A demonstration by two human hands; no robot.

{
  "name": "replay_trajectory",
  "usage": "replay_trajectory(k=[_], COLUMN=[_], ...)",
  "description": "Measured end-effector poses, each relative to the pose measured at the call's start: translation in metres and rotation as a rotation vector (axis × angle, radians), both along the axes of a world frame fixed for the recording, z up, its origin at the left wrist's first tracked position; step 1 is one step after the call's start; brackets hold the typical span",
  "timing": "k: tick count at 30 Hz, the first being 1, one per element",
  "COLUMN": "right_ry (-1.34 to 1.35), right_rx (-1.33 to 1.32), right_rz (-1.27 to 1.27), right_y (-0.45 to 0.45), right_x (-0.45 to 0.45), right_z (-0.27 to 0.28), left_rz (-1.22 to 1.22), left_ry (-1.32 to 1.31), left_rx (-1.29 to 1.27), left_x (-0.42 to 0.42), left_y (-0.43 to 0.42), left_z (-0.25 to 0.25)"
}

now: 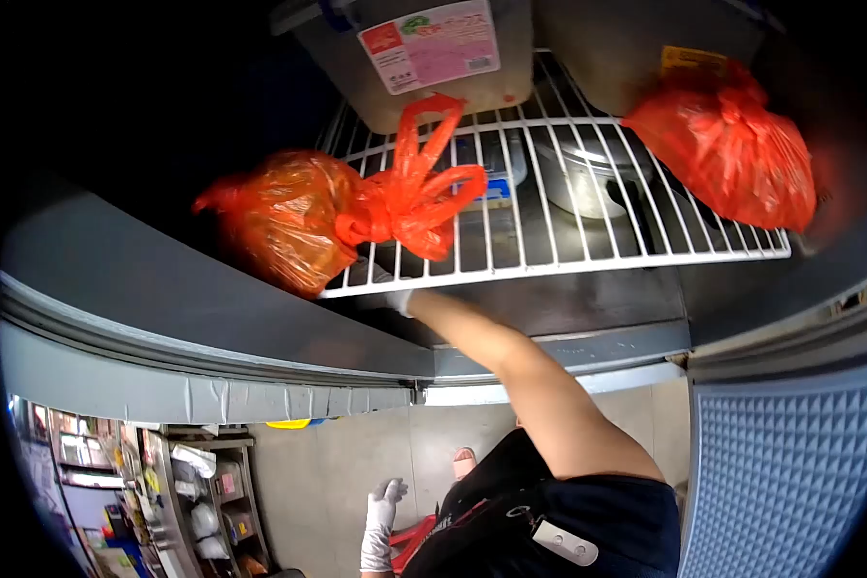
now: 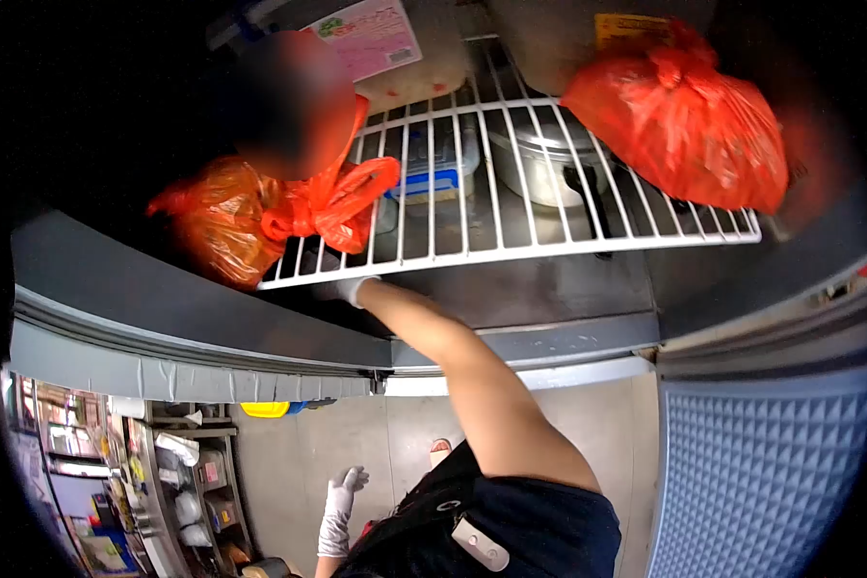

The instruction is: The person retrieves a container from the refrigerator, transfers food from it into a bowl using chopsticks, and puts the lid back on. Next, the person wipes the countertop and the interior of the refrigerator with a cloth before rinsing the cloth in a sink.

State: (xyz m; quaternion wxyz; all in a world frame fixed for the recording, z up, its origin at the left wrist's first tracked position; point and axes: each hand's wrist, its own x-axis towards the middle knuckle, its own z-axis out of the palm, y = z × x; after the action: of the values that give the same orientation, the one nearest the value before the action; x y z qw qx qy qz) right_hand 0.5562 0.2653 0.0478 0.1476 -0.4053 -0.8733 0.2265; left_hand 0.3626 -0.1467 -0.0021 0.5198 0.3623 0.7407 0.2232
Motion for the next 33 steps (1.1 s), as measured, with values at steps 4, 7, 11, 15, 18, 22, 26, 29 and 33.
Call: replay_trajectory(k=[4, 7, 11, 15, 18, 22, 26, 29, 33], right_ry=[-0.169, -0.216, -0.044, 0.351, 0.224, 0.074, -0.087, -0.134, 0.252], right_rx=[0.094, 0.137, 0.248, 0.323, 0.274, 0.354, 0.388, 0.427, 0.316], right_rz=[0.039, 0.075, 0.161, 0.198, -0.023, -0.232, -0.513, -0.656, -0.712], right_y=[0.026, 0.027, 0.003, -0.031, -0.036, -0.036, -0.046, -0.056, -0.067], right_x=[-0.041, -0.047, -0.021, 0.060, 0.109, 0.154, 0.173, 0.185, 0.198], right_z=[-0.050, -0.072, -0.081, -0.067, -0.055, -0.058, -0.062, -0.067, -0.050], left_rz=[0.187, 0.308, 0.228, 0.094, 0.023, 0.008, -0.047, -0.149, -0.412], left_ry=[-0.044, -0.096, -0.169, -0.141, -0.114, -0.151, -0.172, -0.141, 0.016], left_rx=[0.001, -0.045, -0.123, -0.081, -0.080, -0.109, -0.135, -0.135, 0.218], left_x=[0.006, 0.020, 0.021, 0.013, 0.013, 0.014, 0.020, 0.024, 0.043], left_y=[-0.028, -0.041, -0.050, -0.035, -0.018, -0.009, -0.008, -0.003, 0.036], left_z=[-0.010, -0.012, -0.027, -0.039, -0.030, -0.032, -0.033, -0.030, -0.028])
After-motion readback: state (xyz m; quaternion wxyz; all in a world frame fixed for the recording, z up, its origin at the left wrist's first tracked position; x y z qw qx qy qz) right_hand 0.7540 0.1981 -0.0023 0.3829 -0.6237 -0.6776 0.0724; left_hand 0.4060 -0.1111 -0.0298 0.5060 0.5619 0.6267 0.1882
